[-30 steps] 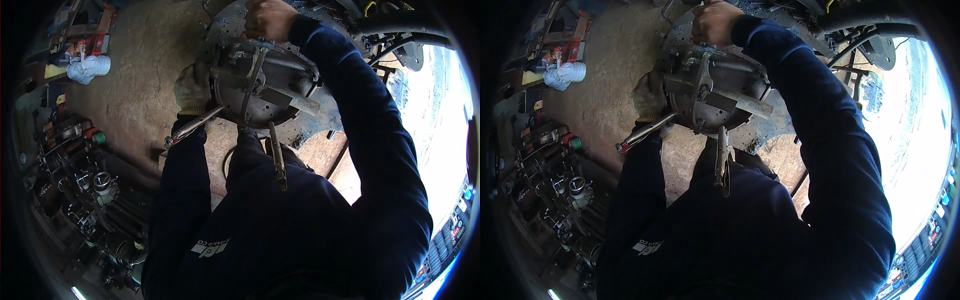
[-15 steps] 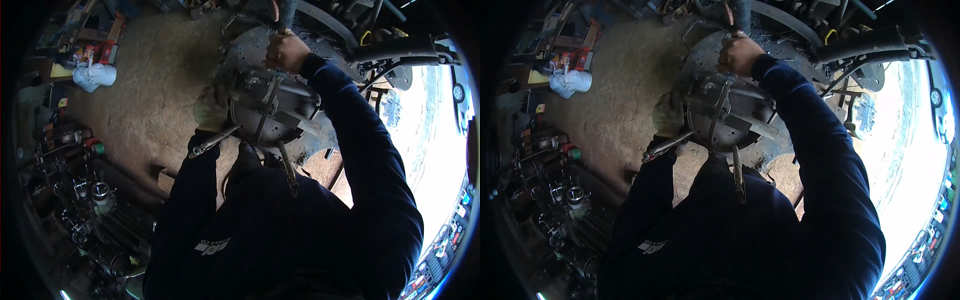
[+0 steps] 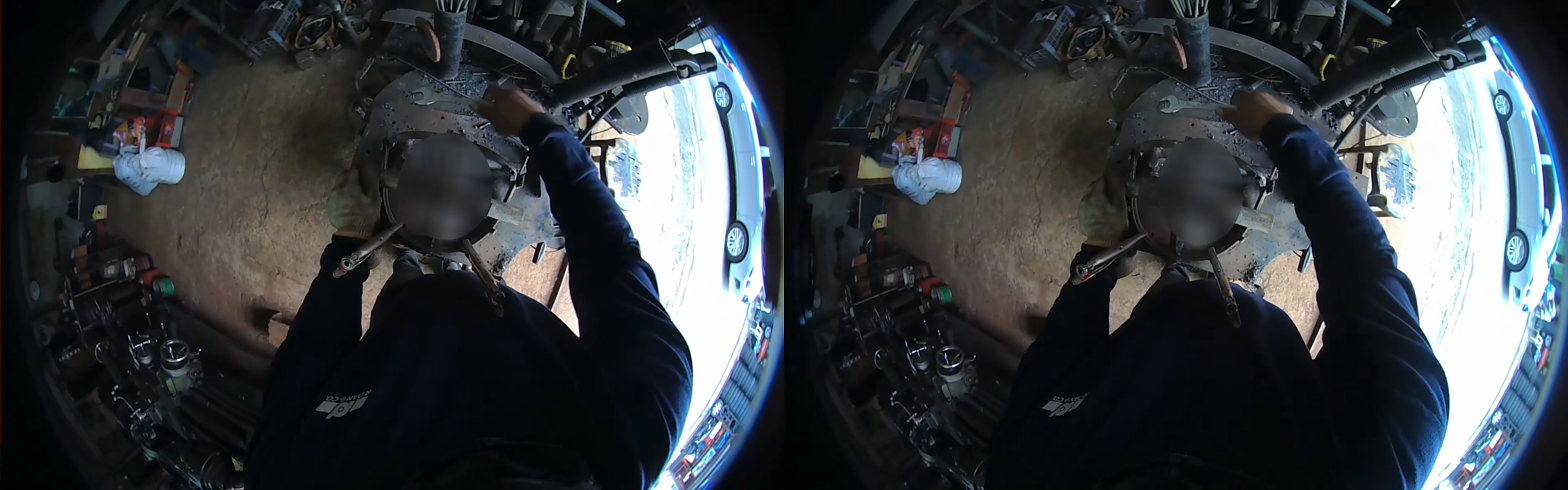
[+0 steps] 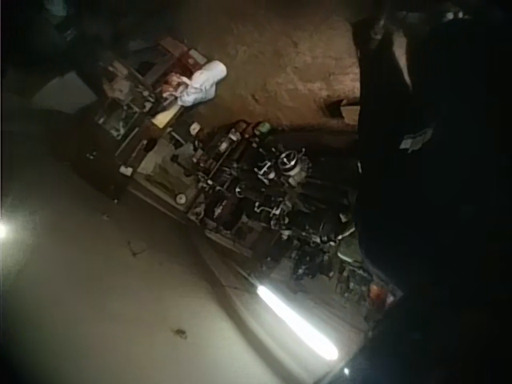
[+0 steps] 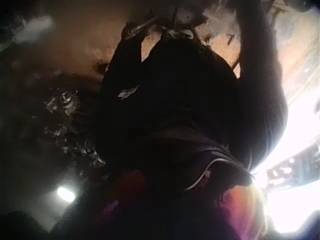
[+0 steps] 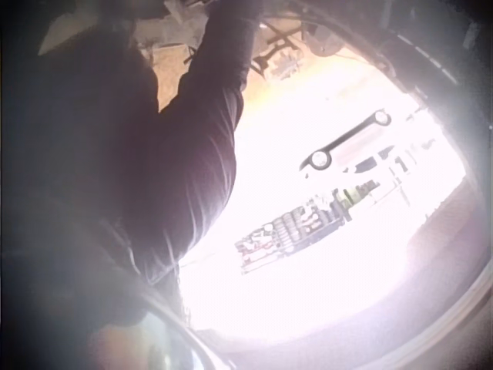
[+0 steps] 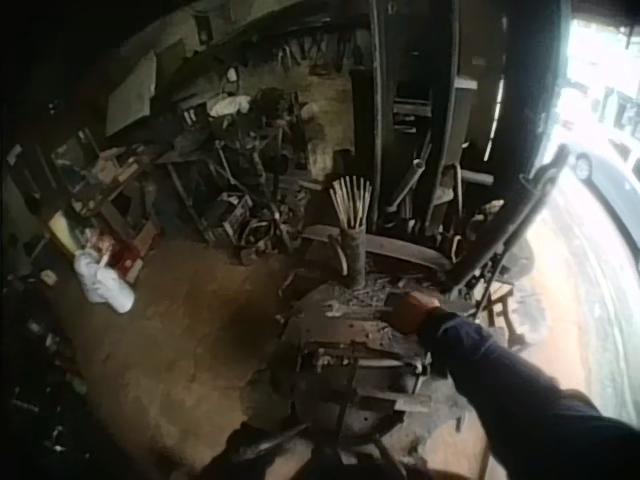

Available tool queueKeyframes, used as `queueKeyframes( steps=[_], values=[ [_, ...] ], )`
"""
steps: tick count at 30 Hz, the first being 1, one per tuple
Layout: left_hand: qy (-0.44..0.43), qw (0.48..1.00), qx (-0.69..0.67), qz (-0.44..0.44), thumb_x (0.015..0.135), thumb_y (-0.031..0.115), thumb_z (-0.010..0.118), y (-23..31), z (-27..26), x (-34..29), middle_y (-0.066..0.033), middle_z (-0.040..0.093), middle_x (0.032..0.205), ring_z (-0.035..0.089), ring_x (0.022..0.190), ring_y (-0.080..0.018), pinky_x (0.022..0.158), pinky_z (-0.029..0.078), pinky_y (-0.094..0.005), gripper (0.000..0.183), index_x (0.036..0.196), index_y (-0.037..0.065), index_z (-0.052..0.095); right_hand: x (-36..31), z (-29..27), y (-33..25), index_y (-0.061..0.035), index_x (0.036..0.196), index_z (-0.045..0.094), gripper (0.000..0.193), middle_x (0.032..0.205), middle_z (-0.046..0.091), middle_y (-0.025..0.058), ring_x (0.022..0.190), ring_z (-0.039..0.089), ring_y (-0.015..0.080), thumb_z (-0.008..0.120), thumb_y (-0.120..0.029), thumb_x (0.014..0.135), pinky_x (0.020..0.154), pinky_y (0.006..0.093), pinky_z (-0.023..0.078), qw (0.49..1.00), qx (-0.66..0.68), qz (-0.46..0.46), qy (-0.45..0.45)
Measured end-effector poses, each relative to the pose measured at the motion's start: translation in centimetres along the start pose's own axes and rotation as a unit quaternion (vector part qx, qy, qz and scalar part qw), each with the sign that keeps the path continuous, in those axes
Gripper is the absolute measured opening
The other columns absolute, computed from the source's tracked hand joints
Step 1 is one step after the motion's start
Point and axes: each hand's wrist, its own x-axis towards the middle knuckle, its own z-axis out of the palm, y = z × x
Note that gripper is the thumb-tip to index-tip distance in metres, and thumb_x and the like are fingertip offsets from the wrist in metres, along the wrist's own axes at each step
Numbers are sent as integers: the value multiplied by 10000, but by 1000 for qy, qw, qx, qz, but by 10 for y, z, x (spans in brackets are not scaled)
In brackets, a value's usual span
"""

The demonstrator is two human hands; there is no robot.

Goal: The person uses a hammer to shape a metal piece held in a jig, then uses a wrench to tighten or loosen bolts on the assembly, and finally removes the metal piece.

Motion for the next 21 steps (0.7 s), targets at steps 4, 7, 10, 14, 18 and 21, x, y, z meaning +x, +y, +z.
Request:
queueKeyframes(
  steps=[4,7,10,14,18,21],
  values=[
    [1,1000,-10,-11,995,443,523,7,-14,-3,-200,702,920,677,835,-421,724,528,-513,404,946,70,671,-3,35,-3,-105,1213,653,416,1171,695,181,1089,671,370,550,-418,959,946,484,525,994,-43,-92,-24],
    [-5,999,-39,-20,976,494,519,12,-17,-2,-221,699,937,685,837,-427,709,535,-537,439,962,81,667,1,39,4,-116,1189,663,314,1161,694,168,1071,680,353,558,-288,948,882,464,566,984,-89,-147,40],
    [-8,998,-48,-29,981,473,528,16,-14,-1,-232,694,954,686,843,-423,701,534,-541,415,974,81,662,-17,-7,12,-140,1184,680,274,1196,689,112,1069,686,289,531,-218,966,870,399,585,955,-250,-145,69],
    [21,993,19,119,994,394,551,3,-12,2,-228,695,981,686,854,-423,745,532,-537,356,1027,55,655,-75,-41,29,-99,1230,679,286,1214,699,77,1076,688,212,614,-233,985,895,316,553,970,-11,-109,219],
    [-8,991,-132,19,1012,337,560,3,-24,4,-215,700,1013,691,851,-376,772,543,-461,344,1099,18,658,-131,-19,41,-63,1213,687,379,1094,742,112,993,715,210,675,-347,962,857,317,540,907,258,-19,333],
    [-52,971,-221,-76,1009,367,591,20,-50,3,-161,716,1001,685,845,-262,763,530,-370,389,1112,0,669,-182,7,48,-11,1171,688,398,1028,744,119,926,694,163,664,-355,974,834,293,522,863,315,92,384]
  ],
)
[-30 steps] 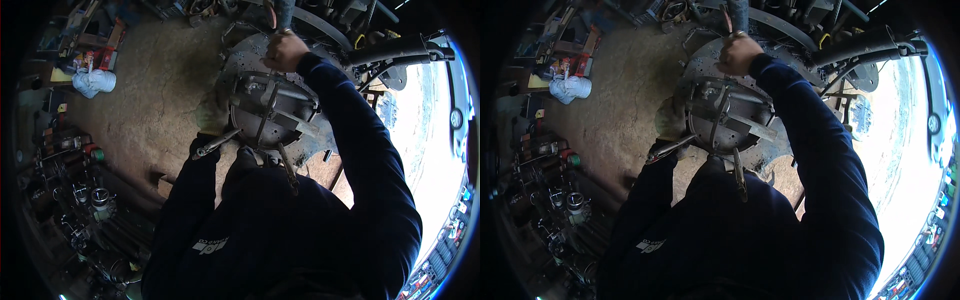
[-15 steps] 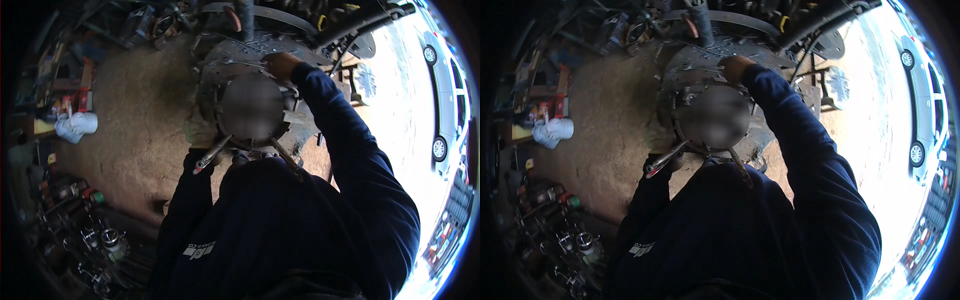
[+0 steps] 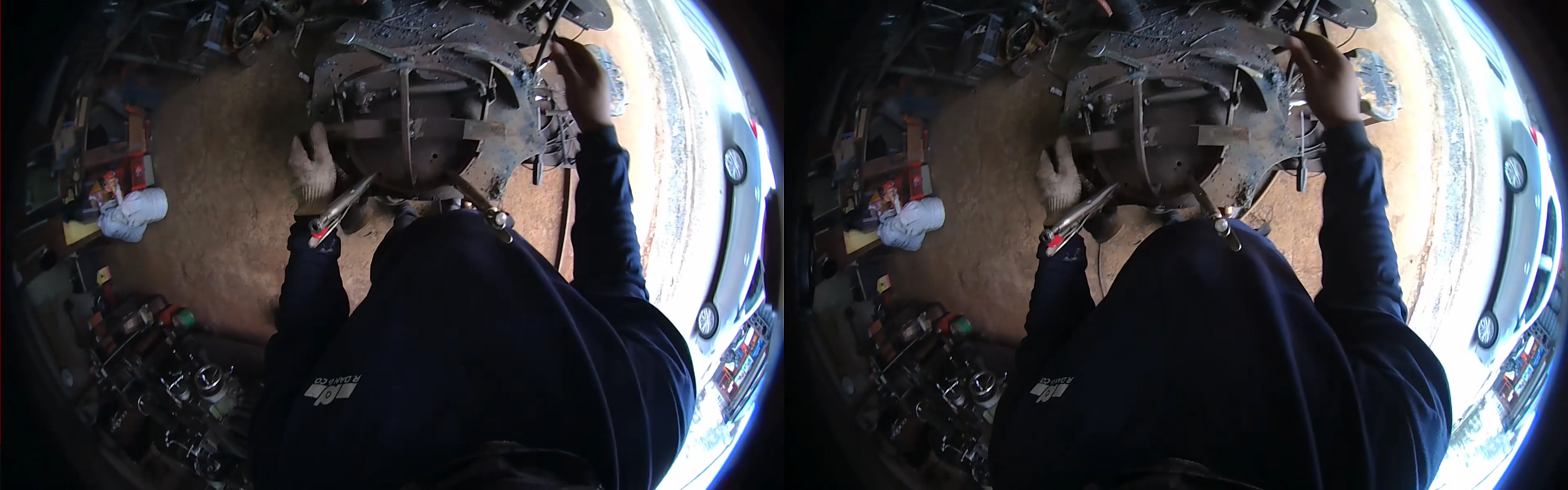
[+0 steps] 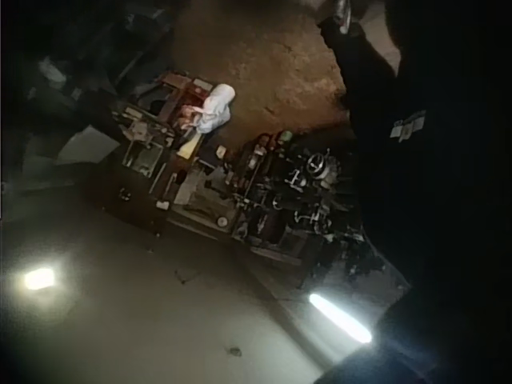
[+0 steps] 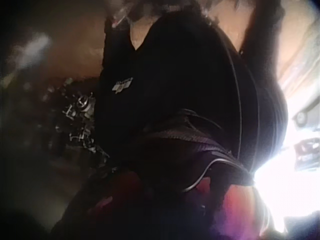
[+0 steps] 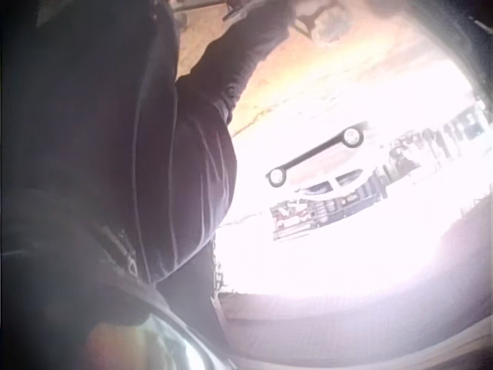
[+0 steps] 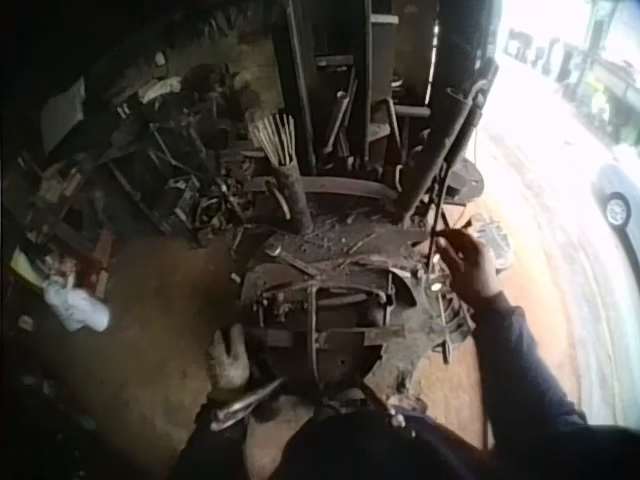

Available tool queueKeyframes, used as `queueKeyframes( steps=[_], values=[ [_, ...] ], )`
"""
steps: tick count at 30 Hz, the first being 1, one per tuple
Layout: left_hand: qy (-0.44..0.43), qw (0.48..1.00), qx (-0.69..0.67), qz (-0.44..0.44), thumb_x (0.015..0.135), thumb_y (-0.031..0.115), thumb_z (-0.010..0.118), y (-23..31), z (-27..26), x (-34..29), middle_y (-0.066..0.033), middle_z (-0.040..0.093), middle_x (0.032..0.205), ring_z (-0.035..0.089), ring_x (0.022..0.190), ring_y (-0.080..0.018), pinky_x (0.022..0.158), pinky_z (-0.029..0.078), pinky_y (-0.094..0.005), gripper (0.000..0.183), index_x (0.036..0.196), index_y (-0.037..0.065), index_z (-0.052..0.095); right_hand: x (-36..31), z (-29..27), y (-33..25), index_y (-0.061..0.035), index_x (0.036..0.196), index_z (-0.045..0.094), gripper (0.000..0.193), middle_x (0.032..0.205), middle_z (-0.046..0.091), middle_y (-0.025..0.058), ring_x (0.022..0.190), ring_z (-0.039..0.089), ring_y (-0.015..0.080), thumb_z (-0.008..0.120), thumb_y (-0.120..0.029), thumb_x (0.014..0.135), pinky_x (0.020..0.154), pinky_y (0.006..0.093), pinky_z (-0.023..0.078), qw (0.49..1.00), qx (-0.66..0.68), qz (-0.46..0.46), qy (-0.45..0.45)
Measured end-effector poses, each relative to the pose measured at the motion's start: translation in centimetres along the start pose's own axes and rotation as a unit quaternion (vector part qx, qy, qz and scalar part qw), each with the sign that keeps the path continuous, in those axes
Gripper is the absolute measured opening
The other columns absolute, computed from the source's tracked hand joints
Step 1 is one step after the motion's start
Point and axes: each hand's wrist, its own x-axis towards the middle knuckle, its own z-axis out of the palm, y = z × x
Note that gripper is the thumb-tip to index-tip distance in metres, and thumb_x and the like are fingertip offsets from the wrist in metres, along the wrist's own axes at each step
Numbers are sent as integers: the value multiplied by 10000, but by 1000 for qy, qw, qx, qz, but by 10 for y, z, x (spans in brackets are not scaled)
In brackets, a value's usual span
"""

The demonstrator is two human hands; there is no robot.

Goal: The person uses a hammer to shape a metal piece held in a jig, then uses a wrench to tighten or loosen bolts on the assembly, and finally removes the metal piece.

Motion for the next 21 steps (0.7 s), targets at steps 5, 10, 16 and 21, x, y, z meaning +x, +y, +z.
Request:
queueKeyframes(
  steps=[5,10,16,21],
  values=[
    [-40,964,-222,-142,1001,320,624,-2,-34,-30,-66,703,943,658,791,-149,671,518,-286,346,1111,-2,687,-79,-27,40,25,1143,671,366,1009,714,96,910,663,139,600,-311,1018,815,270,504,997,-24,77,-2],
    [-81,968,-213,-107,1005,219,608,-20,-71,-73,-101,708,929,667,777,-160,664,545,-298,284,1142,-21,675,-134,-22,71,23,1079,694,335,926,725,79,873,651,125,634,-298,1005,795,274,505,989,42,142,19],
    [-115,962,-174,-175,990,187,623,-9,-84,-71,-112,717,942,690,806,-202,705,573,-339,307,1226,-8,654,-141,4,69,19,1059,686,271,902,683,48,856,640,104,654,-244,998,752,266,512,988,87,121,-34],
    [-82,981,105,141,939,215,683,-12,-89,-45,-134,697,891,685,804,-230,678,545,-337,257,1078,-2,692,-143,6,72,15,1015,700,253,911,707,145,826,689,194,687,-232,961,756,304,531,988,95,123,-18]
  ],
)
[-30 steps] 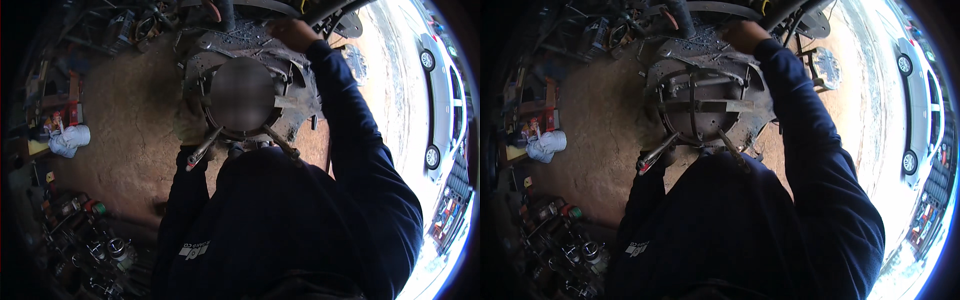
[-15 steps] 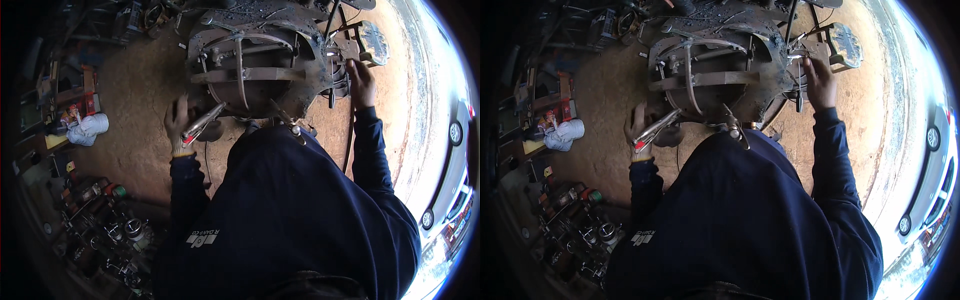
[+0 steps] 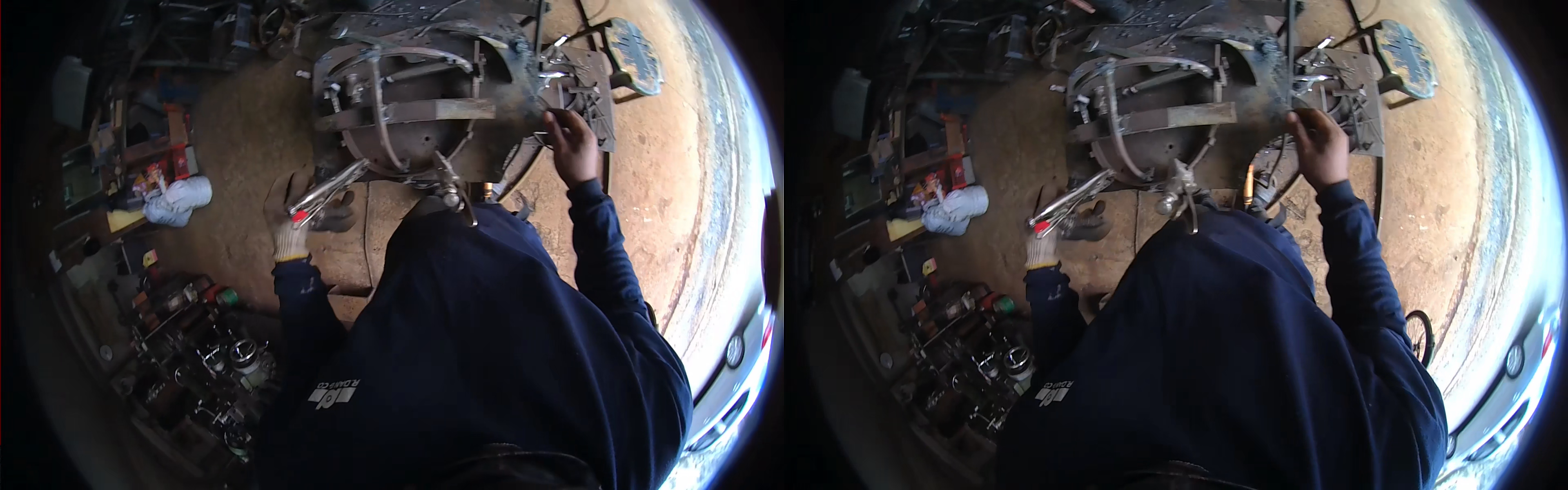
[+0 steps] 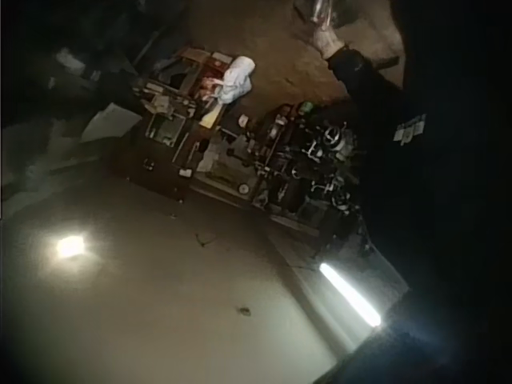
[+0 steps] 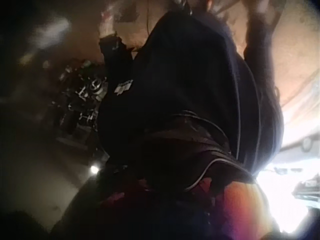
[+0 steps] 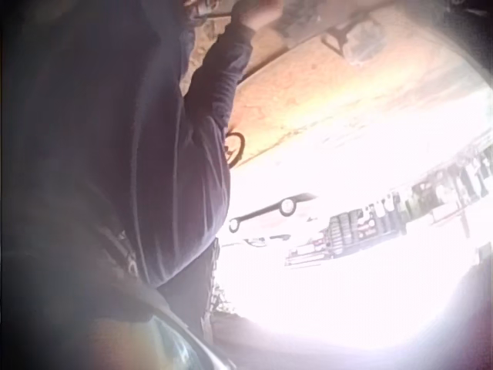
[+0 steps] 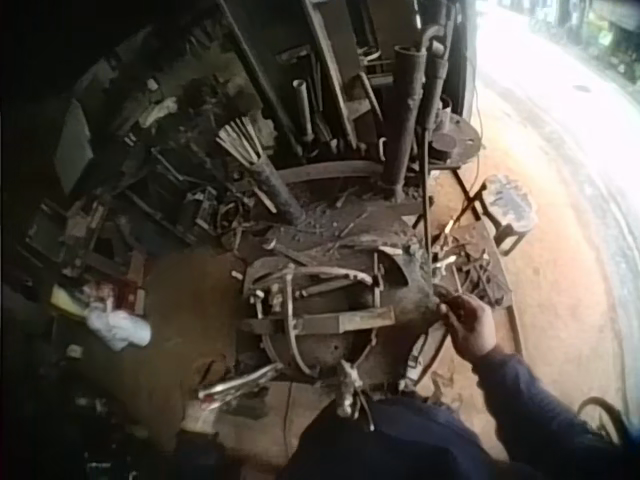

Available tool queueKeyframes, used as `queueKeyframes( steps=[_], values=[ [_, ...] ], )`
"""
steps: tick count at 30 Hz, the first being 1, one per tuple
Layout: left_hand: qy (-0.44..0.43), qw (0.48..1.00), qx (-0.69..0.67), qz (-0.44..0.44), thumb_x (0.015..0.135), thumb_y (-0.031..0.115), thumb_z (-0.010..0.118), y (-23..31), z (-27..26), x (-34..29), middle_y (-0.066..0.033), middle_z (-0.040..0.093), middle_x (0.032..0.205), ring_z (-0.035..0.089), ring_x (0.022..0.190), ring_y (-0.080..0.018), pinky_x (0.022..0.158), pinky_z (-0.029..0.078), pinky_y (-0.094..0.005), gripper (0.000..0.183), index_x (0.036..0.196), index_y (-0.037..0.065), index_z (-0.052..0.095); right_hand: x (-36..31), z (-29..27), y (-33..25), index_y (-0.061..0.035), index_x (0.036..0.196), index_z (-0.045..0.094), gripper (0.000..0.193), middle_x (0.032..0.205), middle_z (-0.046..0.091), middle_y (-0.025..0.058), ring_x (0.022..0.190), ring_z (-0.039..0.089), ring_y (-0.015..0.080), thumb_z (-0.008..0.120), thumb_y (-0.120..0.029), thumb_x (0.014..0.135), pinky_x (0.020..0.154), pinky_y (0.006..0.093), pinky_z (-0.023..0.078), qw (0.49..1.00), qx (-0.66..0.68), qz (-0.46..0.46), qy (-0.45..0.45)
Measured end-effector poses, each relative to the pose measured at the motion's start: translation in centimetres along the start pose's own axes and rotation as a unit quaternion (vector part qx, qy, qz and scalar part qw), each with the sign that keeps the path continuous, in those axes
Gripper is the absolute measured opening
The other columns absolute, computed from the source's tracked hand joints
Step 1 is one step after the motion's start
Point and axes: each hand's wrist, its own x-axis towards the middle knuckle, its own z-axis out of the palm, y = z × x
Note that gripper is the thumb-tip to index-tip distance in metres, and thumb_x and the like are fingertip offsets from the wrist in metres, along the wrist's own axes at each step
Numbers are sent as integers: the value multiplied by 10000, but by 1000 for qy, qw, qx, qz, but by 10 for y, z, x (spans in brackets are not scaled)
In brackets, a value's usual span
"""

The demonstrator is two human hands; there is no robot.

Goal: The person uses a hammer to shape a metal piece held in a jig, then uses a wrench to tighten or loosen bolts on the assembly, and finally removes the metal piece.

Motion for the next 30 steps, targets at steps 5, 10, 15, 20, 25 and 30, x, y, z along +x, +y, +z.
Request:
queueKeyframes(
  steps=[5,10,15,20,25,30],
  values=[
    [-62,994,55,-70,900,273,668,30,0,66,-187,713,940,694,860,-342,788,542,-381,286,1030,23,716,-14,-6,22,28,1047,693,286,938,707,116,847,674,163,683,-248,971,772,293,529,999,-24,35,-1],
    [-213,968,132,0,890,373,610,14,7,138,-192,720,983,689,924,-369,851,534,-411,373,981,34,736,-36,-12,28,8,1024,699,270,909,703,107,794,656,163,648,-255,991,726,291,503,993,-110,35,11],
    [-341,927,139,-68,846,440,621,26,33,176,-192,726,1004,690,976,-356,907,536,-412,419,1027,87,757,-77,-15,63,-2,1036,700,298,885,701,116,817,646,182,616,-286,1003,757,316,495,978,-152,142,34],
    [-381,909,121,-114,811,486,660,6,43,182,-199,735,1033,700,999,-340,927,536,-428,492,1040,63,764,-119,-8,91,-10,1047,707,341,943,728,130,864,683,213,623,-335,989,789,338,512,957,-180,229,10],
    [-382,909,135,-100,799,504,671,18,45,181,-239,724,1022,700,994,-361,917,541,-428,544,1005,8,756,-162,-4,124,-33,1071,726,385,979,745,123,904,704,216,637,-393,968,811,338,526,948,-185,256,-27],
    [-378,913,127,-84,780,523,678,11,52,182,-237,728,989,704,958,-380,890,545,-447,561,977,2,752,-199,9,133,-27,1120,702,256,960,736,100,882,690,189,694,-156,898,811,307,525,959,-172,221,-38]
  ],
)
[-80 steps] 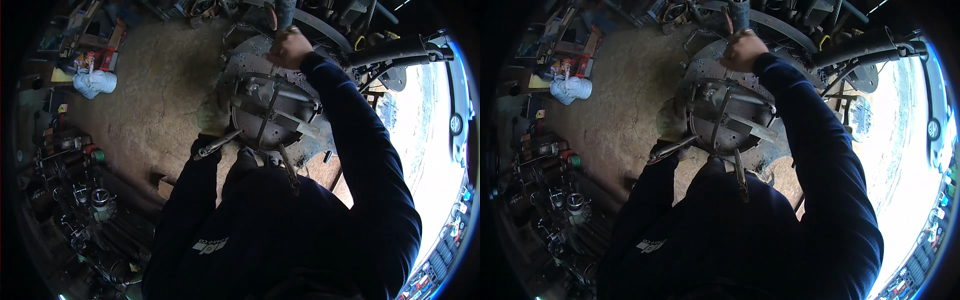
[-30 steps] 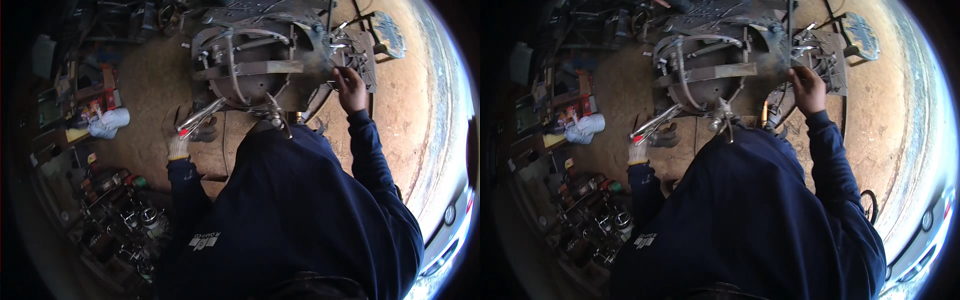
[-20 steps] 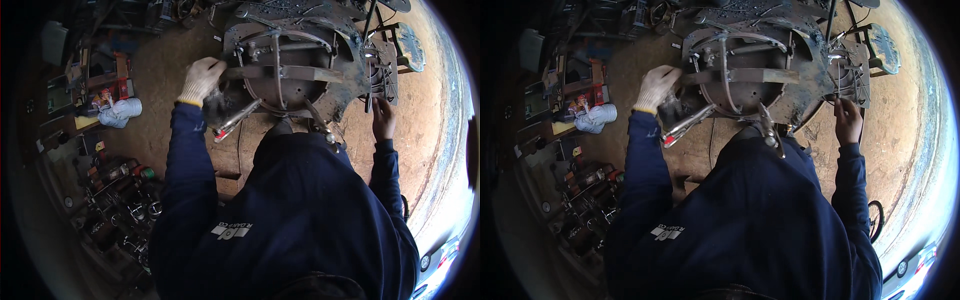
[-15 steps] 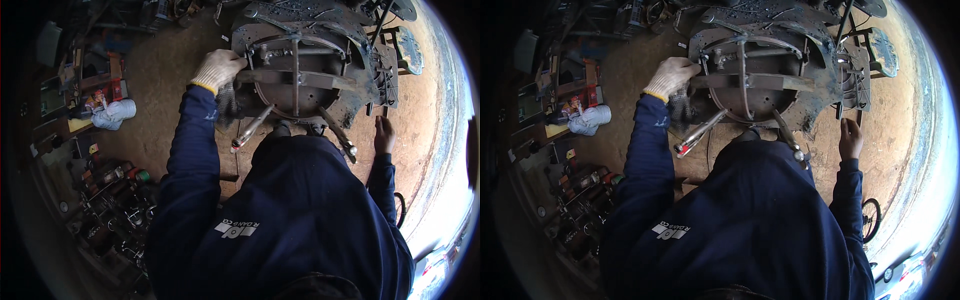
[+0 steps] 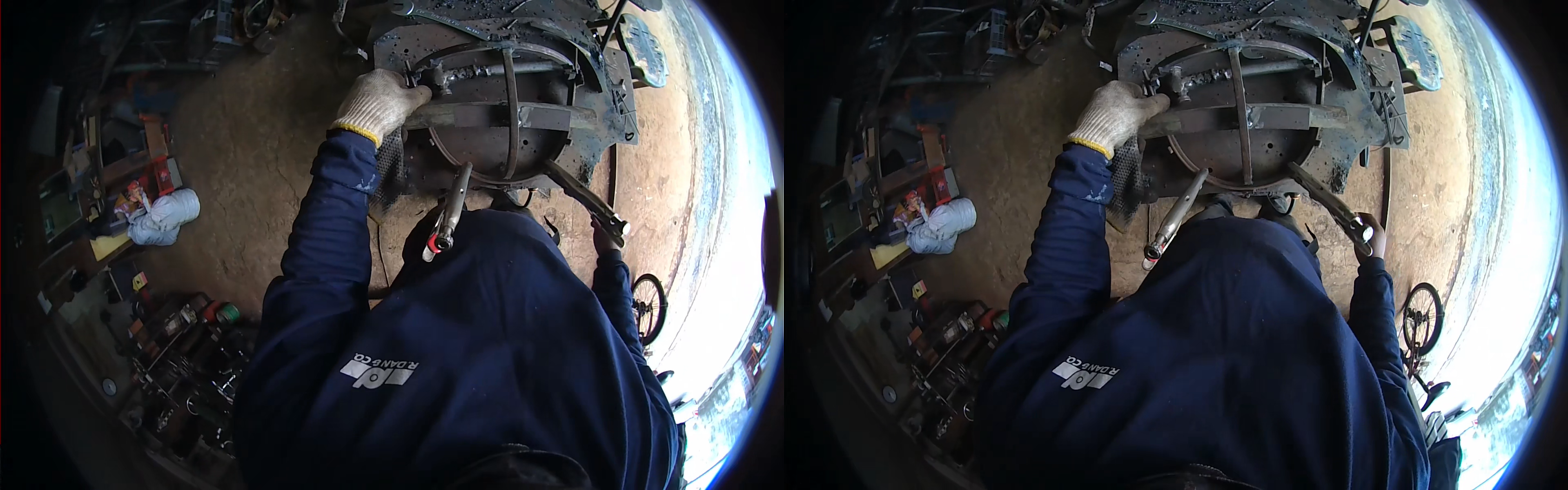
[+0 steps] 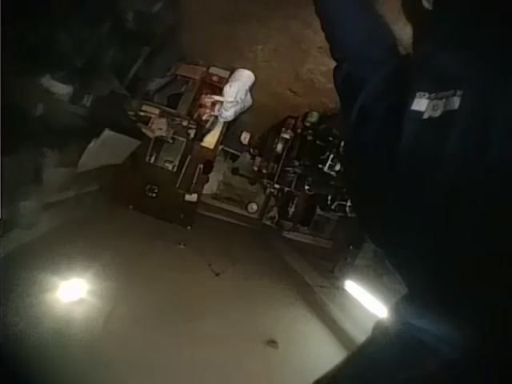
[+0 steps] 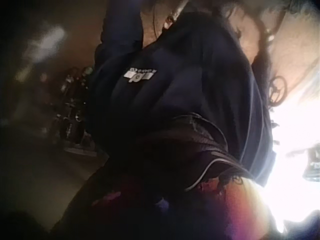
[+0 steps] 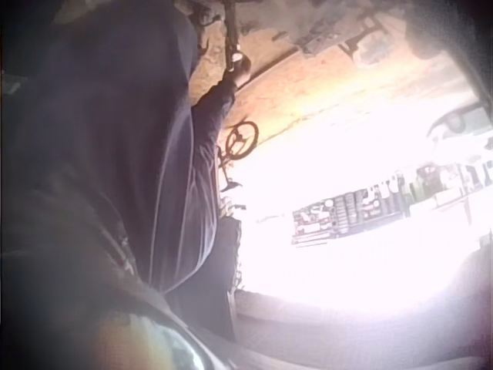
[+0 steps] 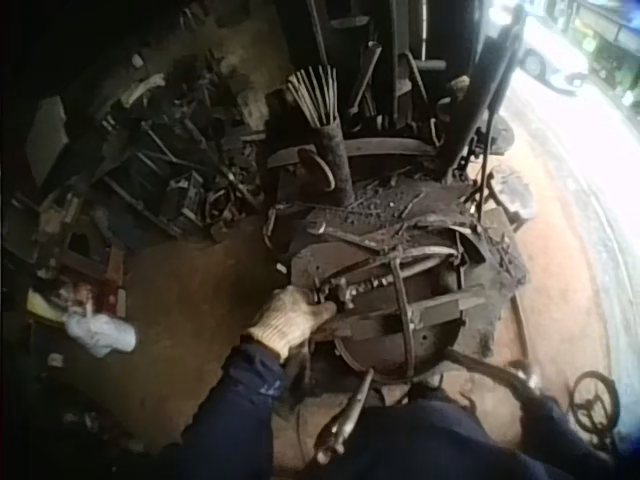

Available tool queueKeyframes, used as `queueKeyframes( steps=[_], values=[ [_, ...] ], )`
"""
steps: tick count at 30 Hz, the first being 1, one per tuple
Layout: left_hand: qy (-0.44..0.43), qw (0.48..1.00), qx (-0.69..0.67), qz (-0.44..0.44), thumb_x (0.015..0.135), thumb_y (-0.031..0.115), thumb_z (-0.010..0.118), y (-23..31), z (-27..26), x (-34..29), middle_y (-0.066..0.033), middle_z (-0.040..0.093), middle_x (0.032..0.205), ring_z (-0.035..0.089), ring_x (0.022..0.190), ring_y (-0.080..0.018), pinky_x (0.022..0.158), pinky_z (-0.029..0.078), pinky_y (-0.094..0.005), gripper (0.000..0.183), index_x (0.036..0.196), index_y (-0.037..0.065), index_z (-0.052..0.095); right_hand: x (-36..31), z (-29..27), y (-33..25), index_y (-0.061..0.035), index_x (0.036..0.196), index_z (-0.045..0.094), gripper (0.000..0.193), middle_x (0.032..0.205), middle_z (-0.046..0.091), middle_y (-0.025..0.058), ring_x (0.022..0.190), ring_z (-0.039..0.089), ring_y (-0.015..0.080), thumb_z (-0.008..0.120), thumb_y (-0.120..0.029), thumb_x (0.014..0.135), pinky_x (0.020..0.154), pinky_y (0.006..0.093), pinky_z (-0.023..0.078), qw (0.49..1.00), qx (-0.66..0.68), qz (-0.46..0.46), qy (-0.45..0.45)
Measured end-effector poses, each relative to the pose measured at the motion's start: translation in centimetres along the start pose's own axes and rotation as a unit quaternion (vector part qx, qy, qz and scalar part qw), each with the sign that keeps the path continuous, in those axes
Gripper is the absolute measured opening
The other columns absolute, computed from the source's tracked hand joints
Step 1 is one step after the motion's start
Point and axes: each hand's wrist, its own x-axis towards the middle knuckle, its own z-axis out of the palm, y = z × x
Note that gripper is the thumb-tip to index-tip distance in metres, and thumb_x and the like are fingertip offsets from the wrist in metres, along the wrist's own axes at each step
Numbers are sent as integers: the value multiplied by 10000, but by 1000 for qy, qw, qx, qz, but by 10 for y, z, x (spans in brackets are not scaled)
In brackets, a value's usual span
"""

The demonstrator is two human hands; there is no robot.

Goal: The person uses a hammer to shape a metal piece held in a jig, then uses a wrench to tighten or loosen bolts on the assembly, and finally removes the metal piece.

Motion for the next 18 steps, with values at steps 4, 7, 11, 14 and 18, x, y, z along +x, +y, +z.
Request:
queueKeyframes(
  steps=[4,7,11,14,18],
  values=[
    [31,994,16,101,824,524,668,-11,10,11,-217,722,875,709,850,-313,763,559,-437,553,946,-11,738,-16,7,26,-23,1026,654,256,879,658,24,725,599,117,675,-269,961,661,295,489,997,-8,64,33],
    [-6,982,-181,55,891,489,666,-33,2,1,-142,684,773,664,698,-212,608,535,-393,505,942,-11,722,-30,15,17,-4,1038,683,319,836,645,9,707,579,101,679,-313,962,642,274,482,981,92,167,25],
    [-27,886,-462,19,956,408,661,-57,-22,-50,-69,670,839,617,724,-136,621,501,-270,446,1113,-8,695,-54,18,0,13,1085,695,371,838,657,17,720,591,111,676,-338,965,671,269,487,976,89,189,57],
    [12,828,-559,50,985,395,631,-75,-29,-69,-73,660,841,642,734,-173,644,531,-297,449,1136,-26,677,-56,5,-27,-10,1105,706,389,807,644,5,730,578,99,636,-374,988,678,268,475,974,114,127,150],
    [57,730,-671,119,1023,358,580,-59,-54,-85,-88,670,907,661,754,-219,693,562,-342,429,1204,-27,637,-43,-70,-77,-53,1211,670,301,845,597,46,728,574,153,459,-222,1080,657,303,494,847,-275,-117,440]
  ],
)
